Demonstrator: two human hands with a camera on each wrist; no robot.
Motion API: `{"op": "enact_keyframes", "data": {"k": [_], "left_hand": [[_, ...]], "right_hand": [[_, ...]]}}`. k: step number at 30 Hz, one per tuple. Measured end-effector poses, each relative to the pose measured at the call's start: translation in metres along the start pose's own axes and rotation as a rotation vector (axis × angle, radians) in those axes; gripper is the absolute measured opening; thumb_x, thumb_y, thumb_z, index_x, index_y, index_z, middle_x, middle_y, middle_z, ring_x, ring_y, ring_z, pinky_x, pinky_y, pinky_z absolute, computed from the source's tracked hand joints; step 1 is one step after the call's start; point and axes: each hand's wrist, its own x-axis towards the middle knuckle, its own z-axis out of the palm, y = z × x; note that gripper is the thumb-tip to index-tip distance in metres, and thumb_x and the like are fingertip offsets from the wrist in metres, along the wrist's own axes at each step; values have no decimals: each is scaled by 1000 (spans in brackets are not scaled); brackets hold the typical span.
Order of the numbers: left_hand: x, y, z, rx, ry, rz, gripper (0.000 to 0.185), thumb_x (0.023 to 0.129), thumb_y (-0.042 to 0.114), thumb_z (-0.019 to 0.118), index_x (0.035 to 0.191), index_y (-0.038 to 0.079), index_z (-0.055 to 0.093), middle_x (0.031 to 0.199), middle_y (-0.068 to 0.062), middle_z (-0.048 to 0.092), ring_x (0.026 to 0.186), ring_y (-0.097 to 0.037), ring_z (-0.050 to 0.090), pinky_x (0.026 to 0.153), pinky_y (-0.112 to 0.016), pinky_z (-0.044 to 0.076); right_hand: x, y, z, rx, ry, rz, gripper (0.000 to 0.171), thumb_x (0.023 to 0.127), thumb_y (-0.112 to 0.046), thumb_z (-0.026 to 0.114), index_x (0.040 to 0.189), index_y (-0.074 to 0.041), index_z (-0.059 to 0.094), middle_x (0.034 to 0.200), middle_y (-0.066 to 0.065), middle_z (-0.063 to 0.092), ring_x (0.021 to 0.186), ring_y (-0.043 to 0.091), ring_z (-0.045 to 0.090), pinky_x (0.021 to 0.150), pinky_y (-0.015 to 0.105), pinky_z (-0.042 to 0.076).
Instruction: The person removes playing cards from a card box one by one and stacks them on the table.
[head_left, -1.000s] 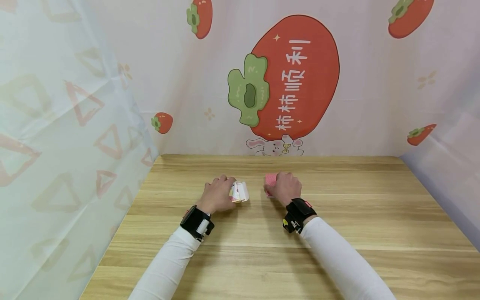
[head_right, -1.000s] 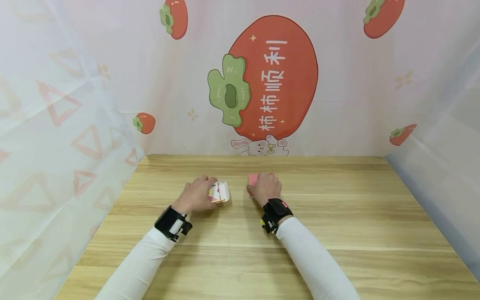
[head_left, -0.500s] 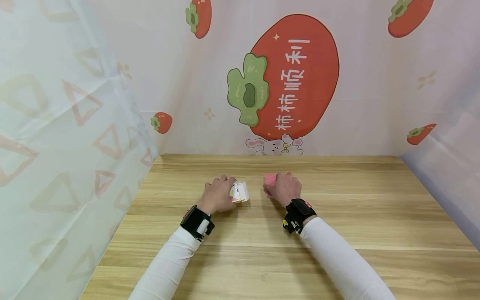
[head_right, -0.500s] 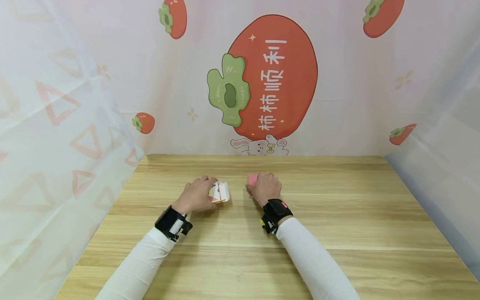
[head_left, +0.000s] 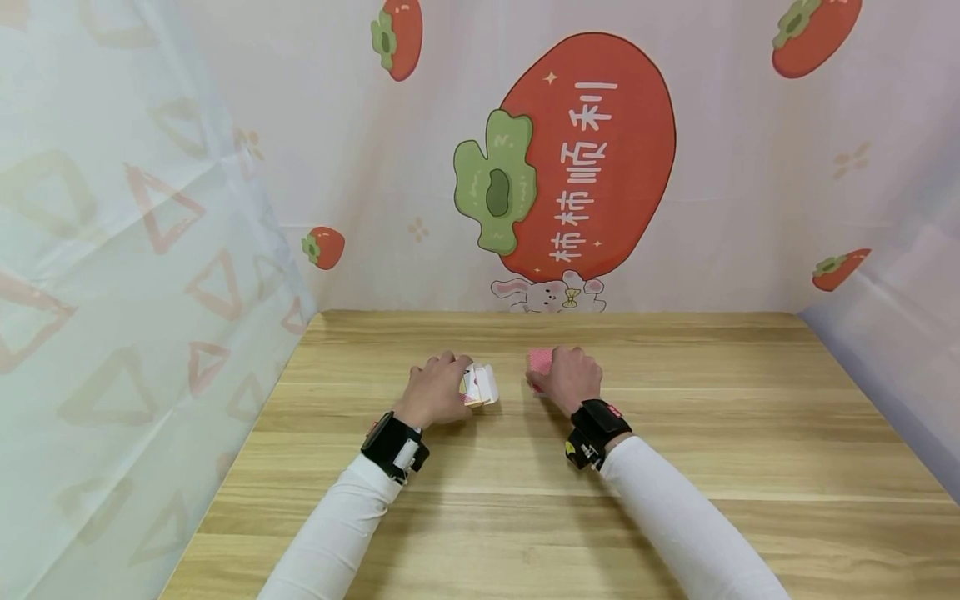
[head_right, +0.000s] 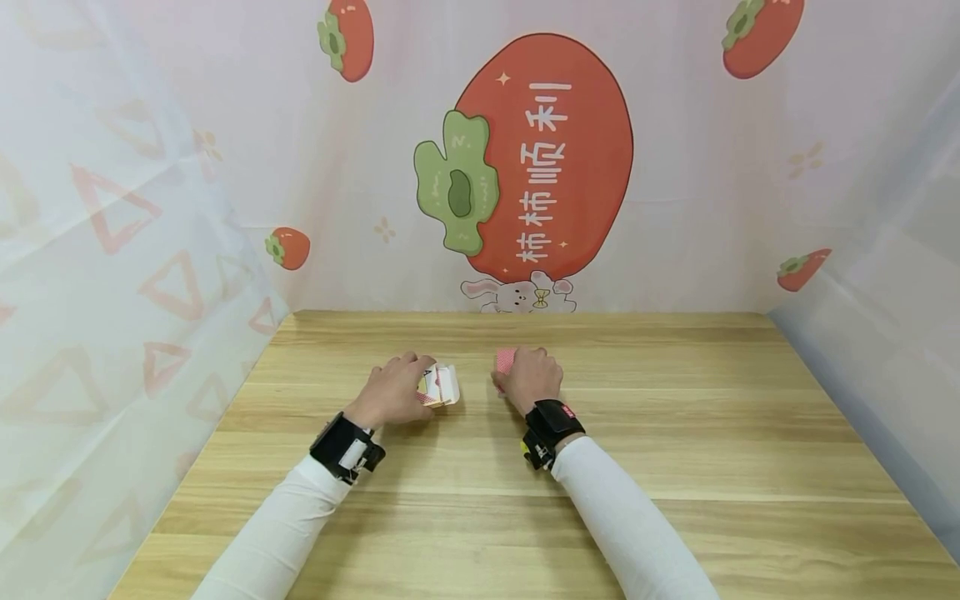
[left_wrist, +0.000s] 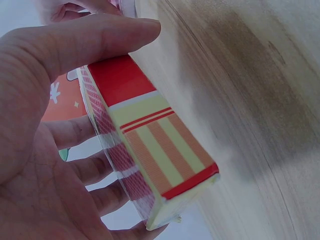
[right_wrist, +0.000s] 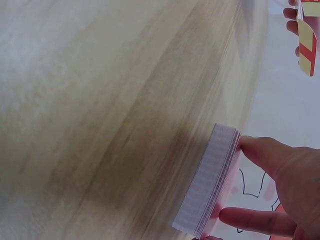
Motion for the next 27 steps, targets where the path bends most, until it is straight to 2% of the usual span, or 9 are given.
{"op": "enact_keyframes", "data": {"k": [5, 9, 13, 17, 20, 22, 27], "left_hand": [[0, 0, 0, -3, -2, -1, 77, 70, 21, 90, 139, 8, 58, 123, -15, 60, 110, -34, 57, 89, -60, 43], [0, 1, 0, -12, -3, 0, 76, 71, 21, 90, 138, 8, 58, 125, -15, 59, 112, -36, 56, 90, -61, 42], [0, 2, 0, -17, -3, 4, 76, 71, 19, 89, 139, 8, 58, 123, -14, 59, 110, -35, 56, 89, -60, 42], [1, 4, 0, -6, 1, 14, 76, 70, 20, 89, 138, 9, 58, 119, -12, 60, 107, -33, 56, 86, -57, 44], [2, 5, 0, -5, 7, 28, 75, 70, 21, 90, 137, 10, 58, 117, -11, 59, 106, -31, 56, 84, -55, 45], [3, 6, 0, -7, 10, 36, 75, 70, 22, 90, 137, 10, 58, 116, -10, 59, 106, -31, 56, 84, -55, 45], [4, 10, -1, -20, 6, 44, 74, 71, 22, 89, 137, 12, 58, 117, -9, 59, 106, -31, 56, 83, -55, 45]], "right_hand": [[0, 2, -3, 2, -9, 9, 52, 83, -55, 77, 82, -3, 70, 71, 12, 59, 61, 30, 56, 53, 39, 46], [-3, 0, -10, 56, 19, -33, 49, 86, -51, 77, 94, -3, 75, 84, 14, 65, 72, 32, 60, 63, 44, 49], [-9, -11, -20, 189, 2, -203, 29, 90, -34, 78, 100, -7, 76, 91, 9, 70, 81, 27, 62, 72, 42, 50], [-15, -25, -25, 375, -118, -418, 10, 92, -15, 76, 99, -8, 77, 88, 1, 70, 78, 16, 61, 69, 33, 51], [-19, -35, -26, 451, -186, -506, 8, 92, -9, 75, 99, -8, 77, 86, -2, 69, 75, 13, 59, 67, 28, 49], [-20, -40, -25, 457, -199, -526, 7, 91, -8, 75, 98, -9, 77, 84, -3, 68, 73, 11, 57, 65, 27, 48], [-19, -44, -22, 430, -216, -473, 3, 90, -11, 77, 92, -10, 77, 77, -5, 67, 71, 10, 58, 64, 26, 47]]}}
